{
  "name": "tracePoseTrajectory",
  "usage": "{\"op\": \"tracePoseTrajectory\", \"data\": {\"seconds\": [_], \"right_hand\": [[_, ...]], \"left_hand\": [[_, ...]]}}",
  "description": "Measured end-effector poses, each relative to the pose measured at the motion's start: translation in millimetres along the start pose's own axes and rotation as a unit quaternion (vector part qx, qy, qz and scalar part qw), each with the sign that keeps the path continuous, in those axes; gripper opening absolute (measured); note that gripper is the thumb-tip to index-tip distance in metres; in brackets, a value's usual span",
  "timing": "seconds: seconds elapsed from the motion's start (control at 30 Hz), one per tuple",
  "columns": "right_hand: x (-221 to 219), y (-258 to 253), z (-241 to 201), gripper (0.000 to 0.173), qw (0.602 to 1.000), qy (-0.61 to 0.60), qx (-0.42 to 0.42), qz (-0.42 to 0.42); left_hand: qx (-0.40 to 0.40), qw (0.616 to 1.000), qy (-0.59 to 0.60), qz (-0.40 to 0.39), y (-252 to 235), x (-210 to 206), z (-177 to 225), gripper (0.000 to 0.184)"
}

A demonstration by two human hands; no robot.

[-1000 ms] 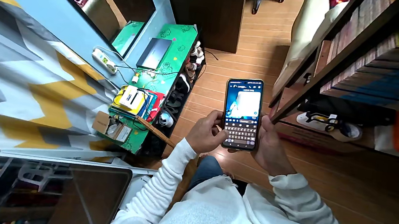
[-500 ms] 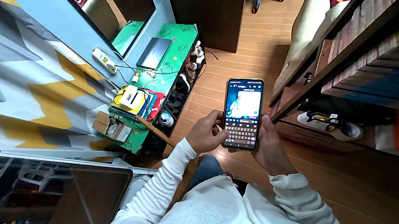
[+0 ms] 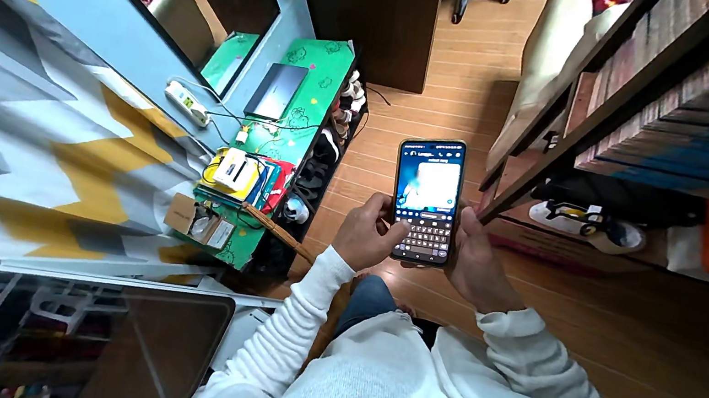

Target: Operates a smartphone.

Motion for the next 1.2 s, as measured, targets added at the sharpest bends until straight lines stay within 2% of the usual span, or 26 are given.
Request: {"op": "tracePoseTrajectory", "data": {"seconds": [0.13,0.23,0.5,0.63,1.2], "right_hand": [[-4.6,0.1,6.0,0.061,0.999,0.053,0.004,-0.005],[-8.3,-0.4,10.2,0.064,0.998,0.067,0.004,-0.019],[-10.5,2.4,9.8,0.070,0.992,0.122,0.024,-0.011],[-11.9,3.2,9.8,0.067,0.993,0.118,0.024,-0.008],[-8.5,7.0,9.9,0.065,0.992,0.123,0.029,-0.017]], "left_hand": [[0.024,0.996,-0.038,0.073,-2.2,4.1,-1.3,0.049],[0.036,0.994,-0.047,0.093,-3.5,8.3,-1.8,0.052],[0.053,0.991,-0.058,0.105,-4.2,5.7,-5.0,0.061],[0.060,0.991,-0.065,0.104,-3.8,5.5,-6.1,0.065],[0.076,0.989,-0.084,0.100,-2.4,-0.2,-3.1,0.067]]}}
Point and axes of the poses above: each hand's wrist, its own y-axis away from the middle knuckle, its own x-axis out of the back of the hand, z = x × y, the point moved 7 cm from there along -y, towards the middle knuckle, and after that the axes turned 8 degrees about -x, right-handed, at the moved point
